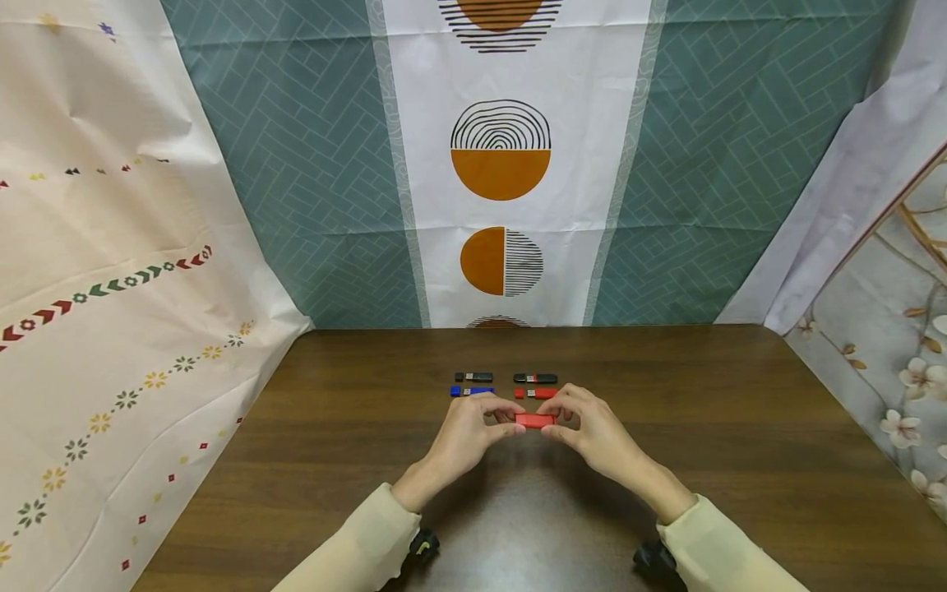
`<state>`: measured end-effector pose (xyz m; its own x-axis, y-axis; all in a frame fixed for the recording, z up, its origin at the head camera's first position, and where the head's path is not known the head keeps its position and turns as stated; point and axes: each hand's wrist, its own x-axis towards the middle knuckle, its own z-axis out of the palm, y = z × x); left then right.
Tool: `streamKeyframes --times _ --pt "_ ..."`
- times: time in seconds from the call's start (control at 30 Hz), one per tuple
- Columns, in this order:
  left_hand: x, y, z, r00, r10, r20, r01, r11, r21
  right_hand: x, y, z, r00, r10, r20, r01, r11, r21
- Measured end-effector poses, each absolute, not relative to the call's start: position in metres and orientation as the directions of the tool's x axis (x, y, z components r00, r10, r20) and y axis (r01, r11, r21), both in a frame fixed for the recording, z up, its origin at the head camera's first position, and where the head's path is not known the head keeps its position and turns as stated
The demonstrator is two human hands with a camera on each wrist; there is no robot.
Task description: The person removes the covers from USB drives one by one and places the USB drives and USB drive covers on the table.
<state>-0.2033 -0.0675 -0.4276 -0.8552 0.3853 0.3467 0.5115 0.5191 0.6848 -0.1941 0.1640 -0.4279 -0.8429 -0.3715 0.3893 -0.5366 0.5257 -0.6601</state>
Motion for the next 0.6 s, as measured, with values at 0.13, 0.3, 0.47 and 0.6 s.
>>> streamKeyframes --times 0.13,0.3,0.47,0.6 --pt "-0.203 -0.0677 -0.4286 -0.849 0.391 0.357 0.522 0.514 0.681 -0.1933 0.1643 -0.428 -0.846 -0.371 0.383 -0.532 0.54 -0.652" --pt "-0.203 -0.0679 -0.4292 -0.844 0.395 0.362 0.53 0.512 0.676 -0.192 0.1641 -0.4271 -0.849 -0.367 0.379 -0.527 0.554 -0.645" --pt "-0.2029 -0.0679 -0.4285 -0.846 0.395 0.357 0.526 0.519 0.673 -0.1915 0.1638 -0.4269 -0.85 -0.364 0.38 -0.526 0.56 -0.64" --pt "-0.2022 -0.0681 -0.4278 -0.848 0.391 0.357 0.524 0.524 0.672 -0.1917 0.1634 -0.4273 -0.845 -0.363 0.392 -0.534 0.559 -0.634"
